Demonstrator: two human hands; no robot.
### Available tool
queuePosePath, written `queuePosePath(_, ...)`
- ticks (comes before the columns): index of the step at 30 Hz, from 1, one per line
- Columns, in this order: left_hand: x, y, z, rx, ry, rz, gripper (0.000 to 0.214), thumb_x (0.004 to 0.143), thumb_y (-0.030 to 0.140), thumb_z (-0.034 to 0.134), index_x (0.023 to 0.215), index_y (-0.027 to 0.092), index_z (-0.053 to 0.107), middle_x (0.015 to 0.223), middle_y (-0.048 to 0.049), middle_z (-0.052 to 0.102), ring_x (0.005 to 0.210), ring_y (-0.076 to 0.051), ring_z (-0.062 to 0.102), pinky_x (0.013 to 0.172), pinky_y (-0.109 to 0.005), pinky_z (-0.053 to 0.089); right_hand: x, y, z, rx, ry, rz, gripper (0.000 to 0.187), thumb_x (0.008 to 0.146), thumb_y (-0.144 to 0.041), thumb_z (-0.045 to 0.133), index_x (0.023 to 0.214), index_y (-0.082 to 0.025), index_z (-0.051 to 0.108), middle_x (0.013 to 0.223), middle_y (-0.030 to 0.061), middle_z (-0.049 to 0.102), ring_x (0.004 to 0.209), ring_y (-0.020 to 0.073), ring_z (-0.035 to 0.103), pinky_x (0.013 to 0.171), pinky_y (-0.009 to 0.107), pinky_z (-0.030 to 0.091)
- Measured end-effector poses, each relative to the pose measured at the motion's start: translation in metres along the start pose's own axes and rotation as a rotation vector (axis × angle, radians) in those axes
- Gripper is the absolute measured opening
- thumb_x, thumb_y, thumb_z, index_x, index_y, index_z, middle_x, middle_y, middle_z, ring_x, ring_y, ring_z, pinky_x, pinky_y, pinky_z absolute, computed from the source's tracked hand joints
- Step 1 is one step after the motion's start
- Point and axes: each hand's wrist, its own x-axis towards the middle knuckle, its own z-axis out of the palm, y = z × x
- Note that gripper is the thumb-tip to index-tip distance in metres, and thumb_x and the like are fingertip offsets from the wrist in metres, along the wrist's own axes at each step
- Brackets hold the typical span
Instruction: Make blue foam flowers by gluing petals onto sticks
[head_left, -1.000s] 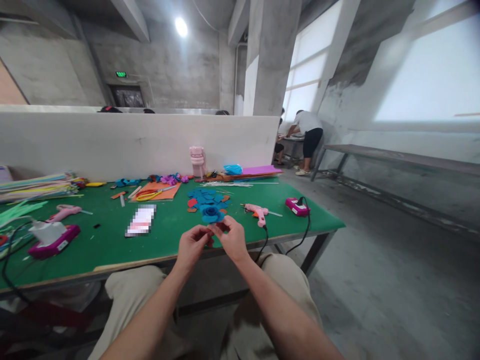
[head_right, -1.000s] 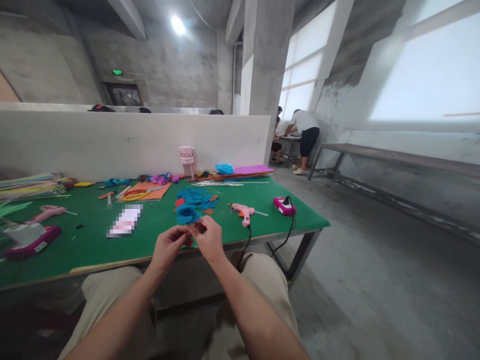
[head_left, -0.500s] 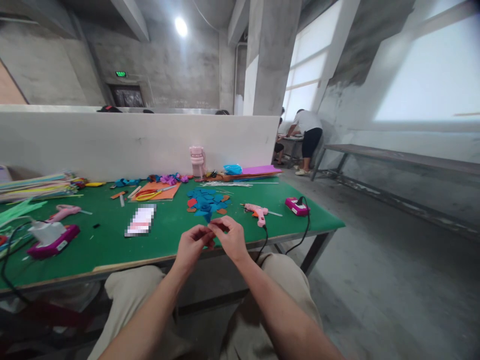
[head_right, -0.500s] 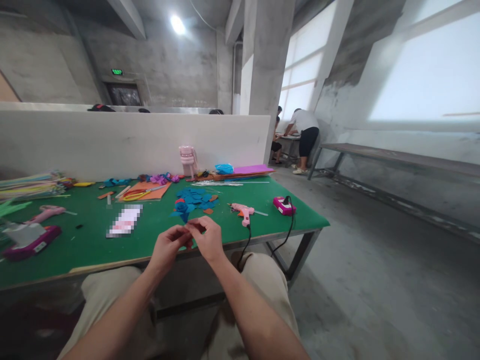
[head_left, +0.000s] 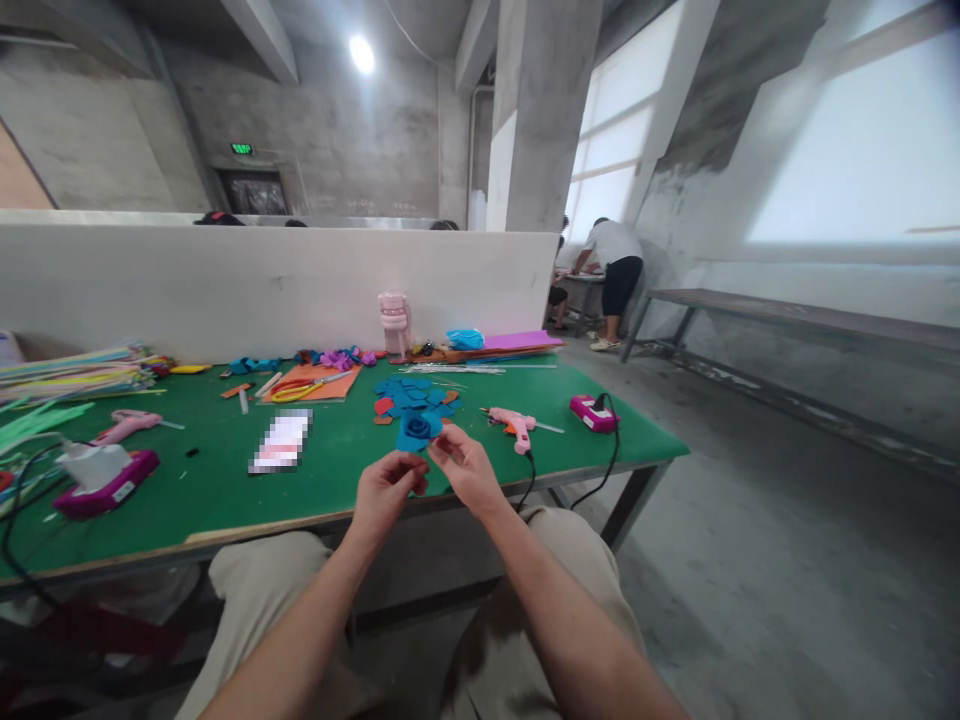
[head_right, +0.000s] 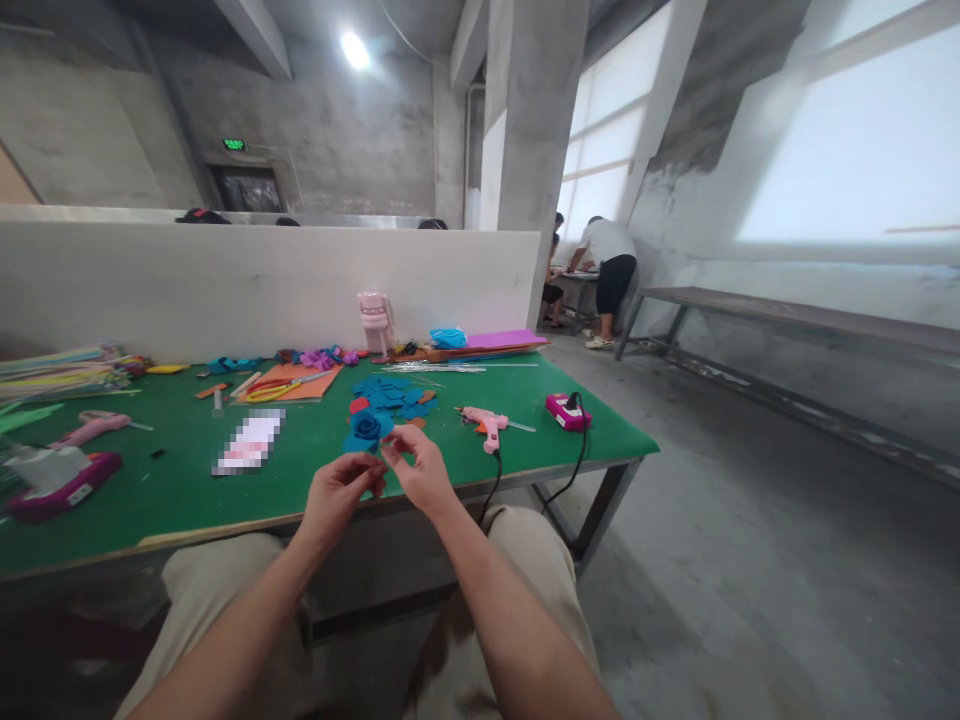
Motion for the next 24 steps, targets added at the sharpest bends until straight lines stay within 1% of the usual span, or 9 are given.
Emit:
queuePosePath(2,0.000,-0.002,-0.002,0.080,0.035,0.054,0.012,0.068,0.026,0.059,0.070,0.015,0.059,0.051,0.0025,0.055,0.047,-0.009,0.051,0.049,-0.020,0.041,0.000,0.000,-0.001,-0.019,-0.046,-0.012,0.017,0.075,-0.025,0.051,0.090,-0.019,0.058,0.085,0.0029,0.058,0.076,0.0138,0.054,0.074,0.026,0.044)
queuePosePath(6,-0.001,-0.003,-0.005,0.213,0.062,0.138,0.010,0.069,0.026,0.057,0.070,0.016,0.060,0.054,0.0021,0.057,0.050,-0.010,0.053,0.050,-0.019,0.042,-0.002,0.000,-0.002,-0.060,-0.081,-0.019,0.022,0.071,-0.026,0.058,0.092,-0.018,0.059,0.086,0.0037,0.061,0.080,0.0160,0.055,0.076,0.029,0.044)
queuePosePath(8,-0.001,-0.003,-0.006,0.244,0.072,0.158,0.008,0.069,0.024,0.056,0.069,0.017,0.060,0.055,0.0019,0.058,0.052,-0.010,0.054,0.051,-0.019,0.042,-0.003,0.001,-0.002,-0.065,-0.083,-0.029,0.021,0.070,-0.026,0.059,0.089,-0.017,0.059,0.086,0.0037,0.062,0.080,0.0167,0.055,0.076,0.029,0.043)
queuePosePath(14,-0.002,-0.005,-0.007,0.326,0.077,0.226,0.008,0.071,0.022,0.053,0.073,0.017,0.059,0.064,0.0007,0.060,0.057,-0.011,0.055,0.056,-0.020,0.044,-0.002,0.002,-0.003,-0.072,-0.034,-0.066,0.015,0.067,-0.021,0.058,0.082,-0.017,0.061,0.080,0.0018,0.062,0.077,0.0162,0.055,0.073,0.027,0.043)
queuePosePath(19,-0.001,-0.007,-0.008,0.375,0.113,0.279,0.010,0.070,0.020,0.052,0.075,0.017,0.060,0.069,-0.0005,0.060,0.065,-0.012,0.054,0.064,-0.021,0.044,-0.002,-0.004,-0.003,-0.068,-0.059,-0.112,0.016,0.067,-0.018,0.056,0.082,-0.018,0.062,0.083,0.0017,0.061,0.080,0.0162,0.054,0.075,0.027,0.043)
queuePosePath(24,-0.001,-0.007,-0.009,0.406,0.129,0.271,0.012,0.069,0.020,0.053,0.077,0.017,0.062,0.072,-0.0017,0.062,0.070,-0.014,0.054,0.069,-0.023,0.043,-0.003,-0.009,-0.002,-0.074,-0.081,-0.137,0.018,0.067,-0.015,0.053,0.083,-0.019,0.062,0.084,0.0017,0.061,0.080,0.0160,0.054,0.076,0.027,0.043)
